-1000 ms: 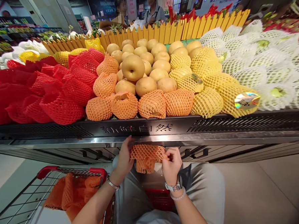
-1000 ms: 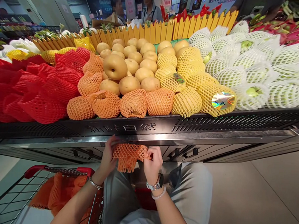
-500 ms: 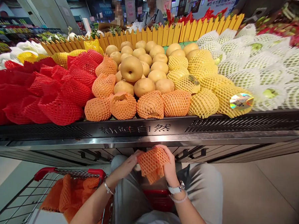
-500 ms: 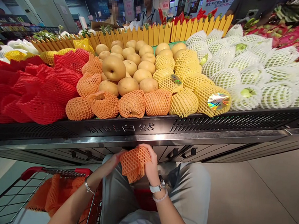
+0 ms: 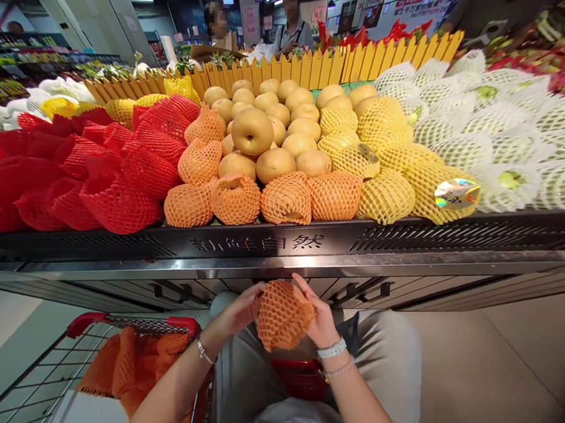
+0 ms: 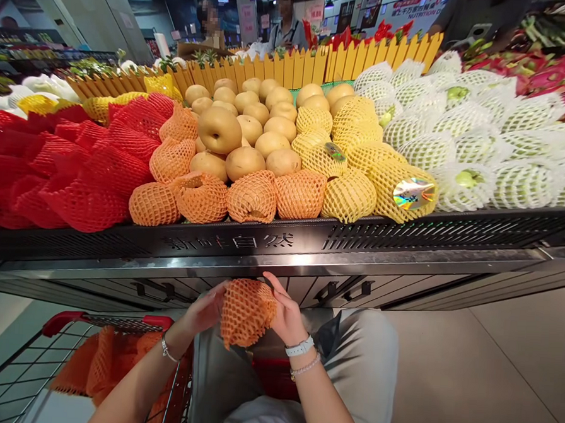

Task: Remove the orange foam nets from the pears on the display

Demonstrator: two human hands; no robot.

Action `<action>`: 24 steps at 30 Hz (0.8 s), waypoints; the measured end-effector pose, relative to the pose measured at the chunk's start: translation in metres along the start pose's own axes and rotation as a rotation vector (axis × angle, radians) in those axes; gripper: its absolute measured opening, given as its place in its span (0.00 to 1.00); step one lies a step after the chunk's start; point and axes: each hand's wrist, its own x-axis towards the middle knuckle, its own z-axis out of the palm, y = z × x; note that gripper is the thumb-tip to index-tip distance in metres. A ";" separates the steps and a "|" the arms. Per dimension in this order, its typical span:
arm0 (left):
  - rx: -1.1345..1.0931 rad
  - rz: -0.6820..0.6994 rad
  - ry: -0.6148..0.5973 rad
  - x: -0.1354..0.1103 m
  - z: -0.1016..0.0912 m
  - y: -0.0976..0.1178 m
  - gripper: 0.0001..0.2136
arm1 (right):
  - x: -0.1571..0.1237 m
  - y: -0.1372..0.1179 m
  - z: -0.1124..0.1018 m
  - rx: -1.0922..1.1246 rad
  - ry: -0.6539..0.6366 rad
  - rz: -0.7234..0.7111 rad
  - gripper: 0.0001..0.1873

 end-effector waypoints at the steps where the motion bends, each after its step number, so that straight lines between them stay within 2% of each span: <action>1: 0.027 -0.026 -0.057 0.001 0.001 0.000 0.17 | 0.001 0.002 0.001 -0.044 0.019 -0.041 0.23; 3: 0.088 -0.060 -0.105 0.003 0.000 0.001 0.17 | 0.001 0.002 0.005 -0.153 0.105 -0.244 0.17; 6: 0.202 -0.071 -0.038 0.005 -0.004 -0.001 0.17 | -0.005 -0.005 0.010 -0.318 0.256 -0.633 0.05; 7: 0.257 -0.062 -0.003 0.006 -0.004 -0.001 0.17 | -0.007 -0.008 0.011 -0.384 0.250 -0.693 0.06; 9: 0.369 -0.034 0.029 0.006 -0.002 -0.002 0.20 | -0.011 -0.012 0.013 -0.540 0.171 -0.672 0.11; 11: 0.454 0.013 0.014 0.006 0.001 -0.003 0.24 | -0.011 -0.013 0.013 -0.659 0.114 -0.543 0.11; 14: 0.548 0.095 -0.013 0.005 0.004 -0.006 0.28 | -0.008 -0.005 0.010 -0.696 0.056 -0.345 0.07; 16: 0.617 0.118 -0.009 0.004 0.004 -0.009 0.27 | -0.006 0.000 0.006 -0.740 0.014 -0.290 0.06; 18: 0.675 0.125 -0.009 0.004 0.005 -0.010 0.26 | -0.005 0.004 0.004 -0.801 0.024 -0.304 0.06; 21: 0.768 0.161 -0.023 0.005 0.012 -0.006 0.28 | -0.007 0.005 0.005 -0.844 0.096 -0.439 0.05; 24: 0.913 0.213 -0.016 0.004 0.023 0.000 0.31 | -0.009 0.005 0.009 -0.840 0.006 -0.471 0.07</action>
